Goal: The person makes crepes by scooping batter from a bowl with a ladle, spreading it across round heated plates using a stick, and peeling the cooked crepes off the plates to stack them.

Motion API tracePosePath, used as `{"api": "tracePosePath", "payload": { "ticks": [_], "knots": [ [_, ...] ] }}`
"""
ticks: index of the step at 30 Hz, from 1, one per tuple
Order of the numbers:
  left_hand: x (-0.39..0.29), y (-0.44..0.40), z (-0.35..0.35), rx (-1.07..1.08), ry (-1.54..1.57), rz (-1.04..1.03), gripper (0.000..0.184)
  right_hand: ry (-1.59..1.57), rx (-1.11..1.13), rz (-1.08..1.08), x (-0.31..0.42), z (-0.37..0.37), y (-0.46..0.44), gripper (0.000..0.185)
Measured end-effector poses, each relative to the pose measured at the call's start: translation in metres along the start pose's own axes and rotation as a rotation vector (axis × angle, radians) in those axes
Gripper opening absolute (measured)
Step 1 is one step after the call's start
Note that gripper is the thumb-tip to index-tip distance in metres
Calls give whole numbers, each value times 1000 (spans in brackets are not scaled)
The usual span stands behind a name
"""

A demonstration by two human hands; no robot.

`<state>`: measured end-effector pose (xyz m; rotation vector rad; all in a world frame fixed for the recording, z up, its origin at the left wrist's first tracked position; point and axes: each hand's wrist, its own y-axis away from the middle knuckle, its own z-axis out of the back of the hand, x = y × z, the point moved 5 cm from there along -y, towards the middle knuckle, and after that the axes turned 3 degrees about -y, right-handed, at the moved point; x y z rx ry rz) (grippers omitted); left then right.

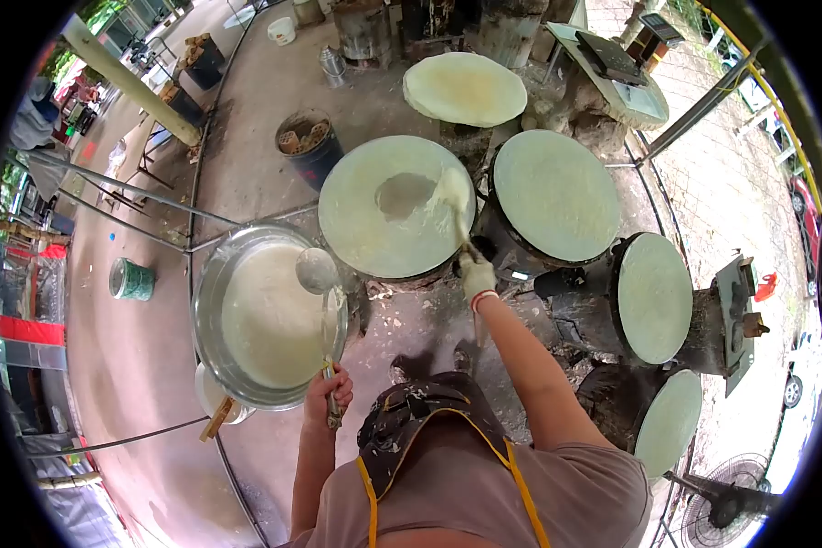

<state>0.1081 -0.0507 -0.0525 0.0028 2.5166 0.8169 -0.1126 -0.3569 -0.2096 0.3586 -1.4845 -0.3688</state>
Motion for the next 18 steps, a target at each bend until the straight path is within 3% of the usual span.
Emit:
{"api": "tracePosePath", "payload": {
  "ticks": [1,3,5,6,7,8,9,10,13,14,17,18],
  "knots": [
    [-3,-2,0,-3,-10,2,18,78,100,176,8,-11,-4,37],
    [-6,-5,-1,-4,-18,10,19,273,258,129,39,-16,2,37],
    [-8,-7,-7,10,-15,21,19,272,89,278,67,3,19,37],
    [-8,-8,-7,19,-25,36,19,186,-6,200,45,13,13,38],
    [-9,-8,-8,29,-37,47,19,441,-81,342,2,25,-4,41],
    [-12,-9,-8,40,-51,59,19,692,-4,309,0,25,23,42],
    [-13,-10,-7,52,-38,77,19,742,-6,301,-44,31,22,39],
    [-12,-11,-5,61,-23,94,19,402,186,208,-12,25,74,38],
    [-12,-13,0,67,-17,132,19,11,199,138,-23,15,95,36],
    [-11,-14,1,66,-21,142,19,233,-37,186,-11,23,91,35],
    [-9,-16,-2,44,-22,141,18,-27,-69,283,-28,-26,39,32],
    [-10,-17,-4,37,-33,144,17,60,0,260,-12,-32,30,32]
  ]
}}
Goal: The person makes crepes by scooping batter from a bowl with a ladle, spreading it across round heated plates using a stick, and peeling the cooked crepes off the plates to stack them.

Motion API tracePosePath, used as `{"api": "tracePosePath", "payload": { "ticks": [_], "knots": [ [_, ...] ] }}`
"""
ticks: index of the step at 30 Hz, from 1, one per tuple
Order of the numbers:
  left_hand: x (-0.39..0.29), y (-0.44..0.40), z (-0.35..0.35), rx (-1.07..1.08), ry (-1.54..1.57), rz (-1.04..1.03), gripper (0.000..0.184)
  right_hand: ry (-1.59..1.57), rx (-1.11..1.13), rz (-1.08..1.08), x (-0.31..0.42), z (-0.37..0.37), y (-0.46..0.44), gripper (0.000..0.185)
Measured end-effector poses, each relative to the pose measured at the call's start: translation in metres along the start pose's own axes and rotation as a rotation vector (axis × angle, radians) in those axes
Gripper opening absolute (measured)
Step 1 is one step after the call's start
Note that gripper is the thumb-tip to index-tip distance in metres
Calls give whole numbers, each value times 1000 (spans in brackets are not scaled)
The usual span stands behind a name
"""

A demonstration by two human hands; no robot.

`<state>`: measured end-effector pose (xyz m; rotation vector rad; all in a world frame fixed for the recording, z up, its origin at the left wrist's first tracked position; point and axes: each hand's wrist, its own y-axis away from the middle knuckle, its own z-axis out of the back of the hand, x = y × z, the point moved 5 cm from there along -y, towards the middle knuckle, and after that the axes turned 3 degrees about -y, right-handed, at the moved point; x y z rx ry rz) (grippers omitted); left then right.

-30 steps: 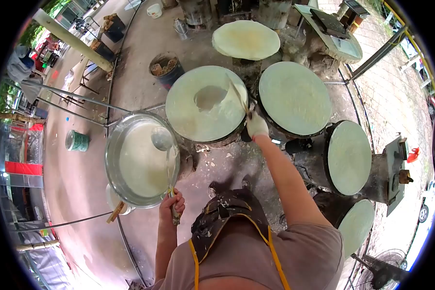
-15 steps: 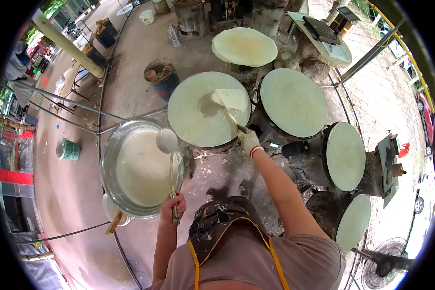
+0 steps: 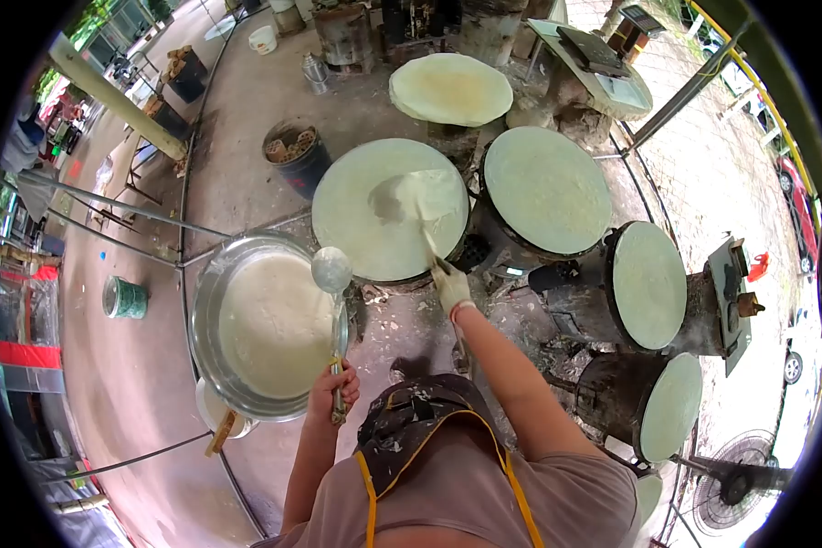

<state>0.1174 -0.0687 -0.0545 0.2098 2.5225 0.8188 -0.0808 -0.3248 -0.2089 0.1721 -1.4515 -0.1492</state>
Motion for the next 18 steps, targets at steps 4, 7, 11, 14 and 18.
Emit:
{"api": "tracePosePath", "payload": {
  "ticks": [4,7,11,14,18],
  "knots": [
    [3,-7,-7,-4,-19,24,17,-49,-105,-47,27,16,-29,33],
    [6,-14,-12,-17,-15,24,17,225,-15,11,27,15,-33,35],
    [15,-21,-27,-17,20,7,17,481,300,36,92,21,-60,39],
    [24,-25,-37,-61,36,-33,16,378,128,0,91,54,-84,37],
    [43,-32,-51,-86,72,-103,18,556,528,200,79,27,-90,40]
  ]
}}
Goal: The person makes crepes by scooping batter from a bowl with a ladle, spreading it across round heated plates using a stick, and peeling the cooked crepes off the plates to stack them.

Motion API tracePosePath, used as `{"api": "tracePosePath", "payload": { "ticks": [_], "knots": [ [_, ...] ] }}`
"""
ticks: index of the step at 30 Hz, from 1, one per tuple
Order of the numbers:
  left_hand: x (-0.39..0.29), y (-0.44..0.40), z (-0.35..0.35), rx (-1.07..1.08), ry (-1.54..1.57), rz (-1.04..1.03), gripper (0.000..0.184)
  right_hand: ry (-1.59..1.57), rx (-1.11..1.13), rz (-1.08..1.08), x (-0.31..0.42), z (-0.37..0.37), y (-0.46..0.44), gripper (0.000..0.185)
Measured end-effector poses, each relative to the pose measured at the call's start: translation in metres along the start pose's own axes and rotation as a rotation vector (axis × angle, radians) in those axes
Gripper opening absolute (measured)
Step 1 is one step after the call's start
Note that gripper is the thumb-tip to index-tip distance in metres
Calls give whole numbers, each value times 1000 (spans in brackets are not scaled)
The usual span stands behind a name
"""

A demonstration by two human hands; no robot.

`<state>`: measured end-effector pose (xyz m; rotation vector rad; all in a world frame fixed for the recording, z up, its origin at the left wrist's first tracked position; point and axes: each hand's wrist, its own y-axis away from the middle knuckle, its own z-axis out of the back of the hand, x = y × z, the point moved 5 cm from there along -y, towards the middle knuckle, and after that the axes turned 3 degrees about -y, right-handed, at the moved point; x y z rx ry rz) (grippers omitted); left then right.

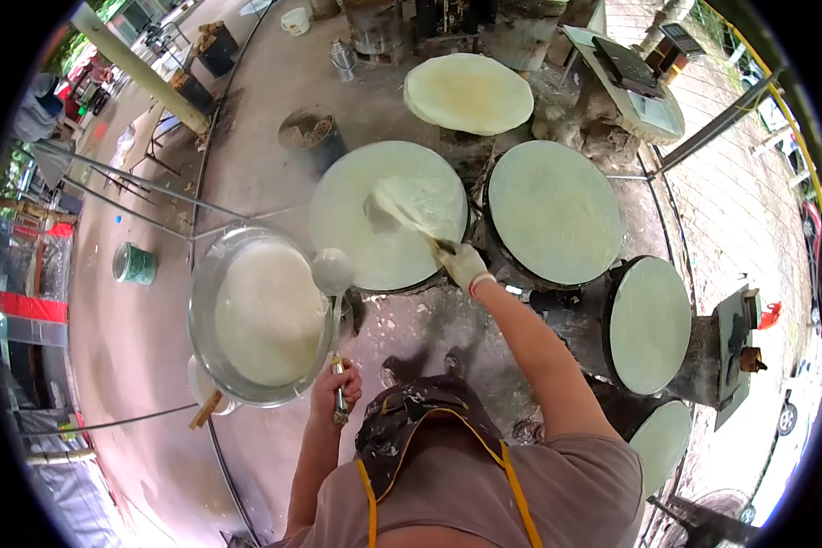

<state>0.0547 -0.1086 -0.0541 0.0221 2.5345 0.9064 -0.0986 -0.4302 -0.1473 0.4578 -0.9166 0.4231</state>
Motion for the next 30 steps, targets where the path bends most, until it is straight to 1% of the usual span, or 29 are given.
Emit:
{"api": "tracePosePath", "payload": {
  "ticks": [1,2,3,5,7,8,9,11,12,13,14,17,19,21,22,24,25,26,27,28,29,30],
  "knots": [
    [6,0,-3,-23,10,-11,18,280,-22,225,7,3,-14,41],
    [11,0,-6,-43,17,-22,18,263,-4,121,-4,12,-26,41],
    [16,1,-12,-63,12,-29,18,244,12,20,13,30,-33,40],
    [23,7,-20,-106,3,-46,18,-85,-215,-67,-24,35,-57,33],
    [34,11,-15,-165,-19,-46,17,903,162,390,-23,4,-47,32],
    [38,10,-13,-181,-11,-32,17,44,67,245,-53,-8,-49,31],
    [41,10,-11,-199,-1,-19,17,-176,230,73,-14,12,-18,33],
    [41,10,-11,-232,-34,-5,13,-110,342,-27,0,27,-20,28],
    [40,7,-7,-236,-37,3,12,-157,243,135,-24,16,-45,26],
    [38,4,-5,-238,-38,10,11,-40,169,235,-50,3,-72,29],
    [34,-1,-5,-257,-106,1,9,80,95,180,-38,12,-76,28],
    [15,-20,-16,-286,-292,-36,10,718,166,484,-41,-15,-67,28],
    [4,-41,-14,-314,-503,-51,13,954,142,975,-41,-23,-14,41],
    [-6,-60,-8,-346,-676,-88,16,409,221,721,-59,-4,24,42],
    [-9,-70,-8,-363,-746,-119,17,77,193,303,-83,-7,36,39],
    [-8,-89,-1,-406,-874,-169,18,-268,69,-14,-134,-60,71,32],
    [-2,-99,3,-433,-928,-191,18,-530,-21,-194,-116,-79,93,27],
    [1,-105,3,-459,-981,-214,18,-777,-69,-325,-84,-101,107,23],
    [4,-109,-2,-415,-957,-229,18,-946,-74,-412,-56,-120,115,20],
    [5,-110,-6,-374,-937,-241,18,-1036,-36,-475,-36,-134,118,16],
    [0,-111,-8,-332,-919,-252,17,-1059,9,-521,-23,-142,116,14],
    [-15,-104,-10,-205,-783,-138,14,-868,-11,-482,-44,-155,106,12]
  ]
}}
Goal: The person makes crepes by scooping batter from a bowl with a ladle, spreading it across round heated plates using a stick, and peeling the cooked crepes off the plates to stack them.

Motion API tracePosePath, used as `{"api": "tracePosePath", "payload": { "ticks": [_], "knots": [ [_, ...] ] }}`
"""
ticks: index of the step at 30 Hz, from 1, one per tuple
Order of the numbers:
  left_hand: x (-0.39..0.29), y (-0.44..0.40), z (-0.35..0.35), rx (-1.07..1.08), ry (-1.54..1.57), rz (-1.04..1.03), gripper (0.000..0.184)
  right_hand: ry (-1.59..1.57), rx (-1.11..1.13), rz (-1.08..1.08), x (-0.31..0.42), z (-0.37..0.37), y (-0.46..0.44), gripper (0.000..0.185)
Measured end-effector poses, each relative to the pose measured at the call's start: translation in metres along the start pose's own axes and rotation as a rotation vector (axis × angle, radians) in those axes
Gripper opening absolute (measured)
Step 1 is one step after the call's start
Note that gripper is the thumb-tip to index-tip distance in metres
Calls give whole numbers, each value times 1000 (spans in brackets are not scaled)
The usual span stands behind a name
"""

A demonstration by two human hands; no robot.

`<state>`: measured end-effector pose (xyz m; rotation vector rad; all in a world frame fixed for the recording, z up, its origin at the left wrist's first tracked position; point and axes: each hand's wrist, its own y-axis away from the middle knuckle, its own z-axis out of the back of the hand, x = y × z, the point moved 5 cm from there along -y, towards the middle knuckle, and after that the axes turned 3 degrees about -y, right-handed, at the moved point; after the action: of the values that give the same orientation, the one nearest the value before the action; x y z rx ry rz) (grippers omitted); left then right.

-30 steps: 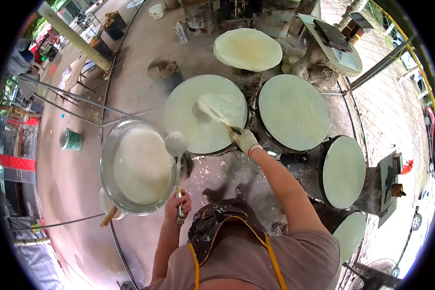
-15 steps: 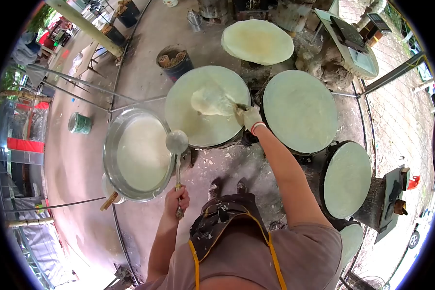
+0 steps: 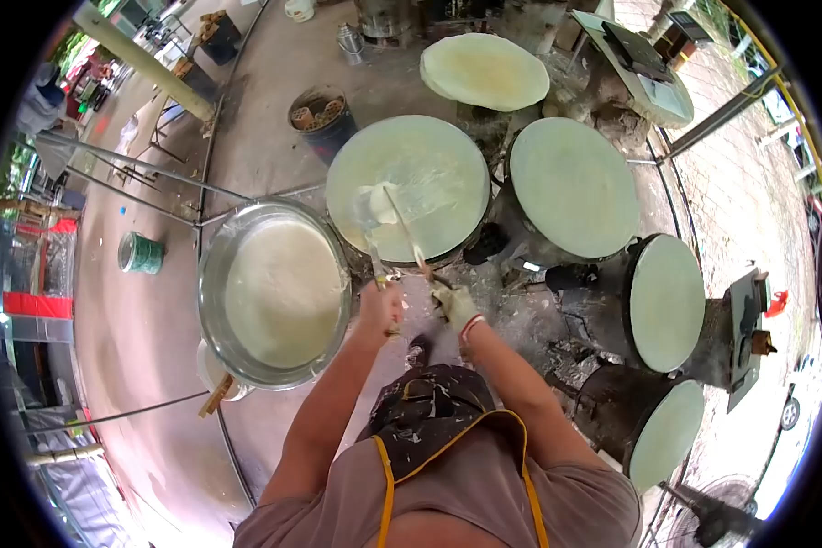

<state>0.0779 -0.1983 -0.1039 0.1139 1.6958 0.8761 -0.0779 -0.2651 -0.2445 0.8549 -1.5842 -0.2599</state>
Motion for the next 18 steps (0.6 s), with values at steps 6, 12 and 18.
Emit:
{"api": "tracePosePath", "payload": {
  "ticks": [6,12,18],
  "knots": [
    [-45,85,56,235,344,38,7,-184,-321,306,63,10,21,32],
    [-33,82,50,337,269,223,19,625,-163,348,55,-2,92,39],
    [53,103,38,492,-8,406,20,-26,-768,315,-72,143,243,45]
  ]
}}
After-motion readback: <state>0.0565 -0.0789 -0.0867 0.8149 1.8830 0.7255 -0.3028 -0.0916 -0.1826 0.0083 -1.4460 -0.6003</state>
